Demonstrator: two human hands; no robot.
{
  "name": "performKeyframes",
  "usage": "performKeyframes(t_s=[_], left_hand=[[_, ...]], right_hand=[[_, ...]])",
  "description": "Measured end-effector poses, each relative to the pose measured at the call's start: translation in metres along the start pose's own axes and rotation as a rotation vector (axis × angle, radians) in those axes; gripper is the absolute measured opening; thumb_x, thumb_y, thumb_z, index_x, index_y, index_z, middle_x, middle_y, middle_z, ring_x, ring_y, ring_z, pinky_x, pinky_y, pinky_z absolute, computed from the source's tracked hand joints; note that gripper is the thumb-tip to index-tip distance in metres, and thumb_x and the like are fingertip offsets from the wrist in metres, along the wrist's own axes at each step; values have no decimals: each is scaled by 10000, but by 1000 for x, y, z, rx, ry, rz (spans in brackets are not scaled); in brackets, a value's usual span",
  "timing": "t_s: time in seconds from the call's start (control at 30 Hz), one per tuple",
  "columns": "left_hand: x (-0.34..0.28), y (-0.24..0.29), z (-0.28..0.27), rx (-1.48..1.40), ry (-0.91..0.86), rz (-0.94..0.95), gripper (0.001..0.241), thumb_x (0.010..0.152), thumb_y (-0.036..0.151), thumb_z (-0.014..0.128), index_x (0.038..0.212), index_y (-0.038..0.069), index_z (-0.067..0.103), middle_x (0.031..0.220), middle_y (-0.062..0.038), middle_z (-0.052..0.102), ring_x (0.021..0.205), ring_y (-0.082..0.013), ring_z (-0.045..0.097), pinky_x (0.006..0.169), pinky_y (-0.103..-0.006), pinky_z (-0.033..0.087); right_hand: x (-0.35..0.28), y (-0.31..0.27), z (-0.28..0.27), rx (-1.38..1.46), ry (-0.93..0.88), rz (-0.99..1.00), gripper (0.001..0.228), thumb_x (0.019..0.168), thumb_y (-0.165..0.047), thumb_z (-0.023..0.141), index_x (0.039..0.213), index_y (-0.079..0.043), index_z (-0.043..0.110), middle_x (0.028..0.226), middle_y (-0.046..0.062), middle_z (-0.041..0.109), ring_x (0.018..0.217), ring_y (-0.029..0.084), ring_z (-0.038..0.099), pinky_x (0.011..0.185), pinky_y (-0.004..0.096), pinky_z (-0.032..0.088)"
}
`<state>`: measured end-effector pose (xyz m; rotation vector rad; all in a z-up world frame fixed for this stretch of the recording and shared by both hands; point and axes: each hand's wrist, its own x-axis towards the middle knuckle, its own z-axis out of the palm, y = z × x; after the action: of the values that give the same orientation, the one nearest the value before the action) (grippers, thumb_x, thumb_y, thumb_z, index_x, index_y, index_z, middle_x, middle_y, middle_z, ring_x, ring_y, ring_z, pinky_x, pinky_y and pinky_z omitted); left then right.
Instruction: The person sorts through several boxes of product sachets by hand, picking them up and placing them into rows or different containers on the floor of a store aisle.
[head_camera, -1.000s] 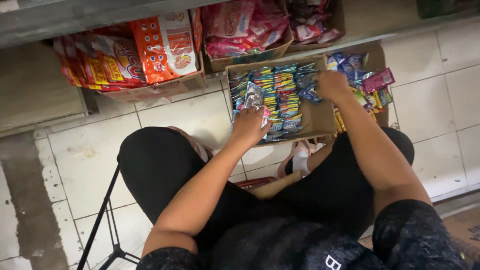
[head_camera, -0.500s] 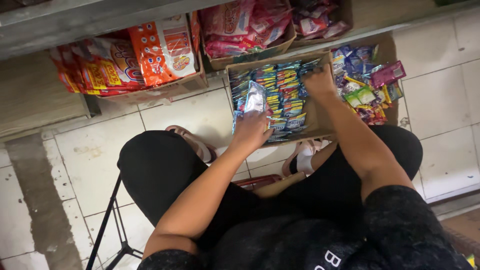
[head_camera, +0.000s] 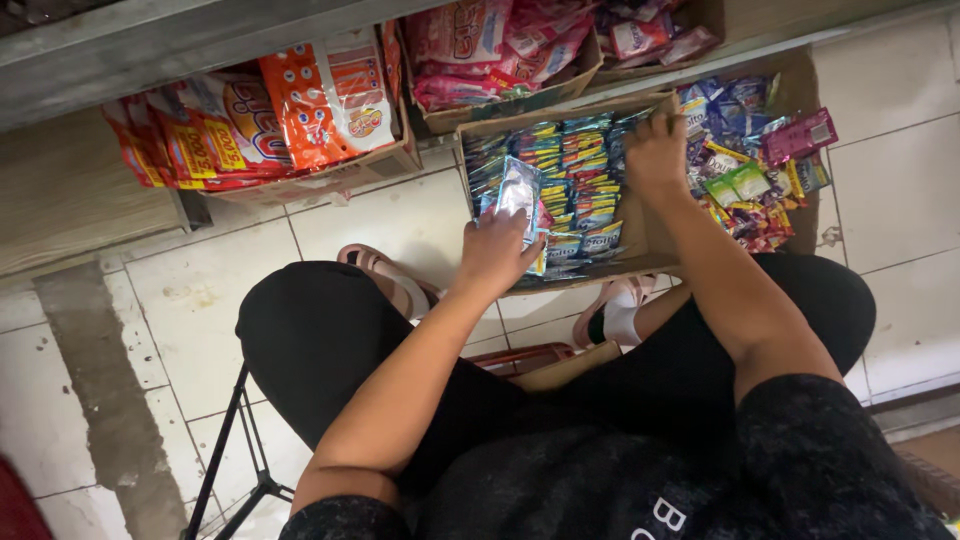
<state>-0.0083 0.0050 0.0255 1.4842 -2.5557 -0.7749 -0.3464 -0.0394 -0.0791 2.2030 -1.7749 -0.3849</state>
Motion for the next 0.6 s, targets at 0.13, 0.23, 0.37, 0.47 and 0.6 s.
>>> performKeyframes(t_s=[0.13,0.23,0.37,0.47,0.6], left_hand=[[2,-3,-6,6,71,14,530,853,460,706,1191,55,653,1054,-161,672,988,-352,650,770,-534,510],[2,-4,-10,1,14,-43,488,897,474,696,1169,72,644,1039,-138,671,1002,-350,650,783,-540,506],[5,-13,-16,-12,65,-80,456,858,431,716,1143,82,647,1049,-129,676,989,-354,654,767,-559,499],[8,-21,-21,-47,87,-126,462,850,434,726,1137,81,648,1059,-132,678,995,-360,655,783,-565,501],[13,-30,-22,-12,52,-192,454,855,454,733,1094,76,656,1074,-140,677,1012,-366,651,810,-569,502]], right_hand=[[4,2,-13,13,-73,38,373,842,-397,710,1099,-129,752,1188,98,663,1226,314,512,1090,604,291],[5,0,-11,28,-66,56,535,843,-545,709,1138,-101,750,1225,100,647,1240,314,490,1094,594,282],[3,0,1,-24,-16,63,539,882,-575,703,1158,-114,745,1263,102,638,1276,327,480,1095,594,289],[6,3,-1,-54,64,96,553,872,-588,704,1144,-108,743,1262,106,633,1327,344,461,1086,583,293],[11,-8,-23,35,131,133,548,864,-500,749,1202,-70,728,1259,148,628,1309,361,471,1056,585,320]])
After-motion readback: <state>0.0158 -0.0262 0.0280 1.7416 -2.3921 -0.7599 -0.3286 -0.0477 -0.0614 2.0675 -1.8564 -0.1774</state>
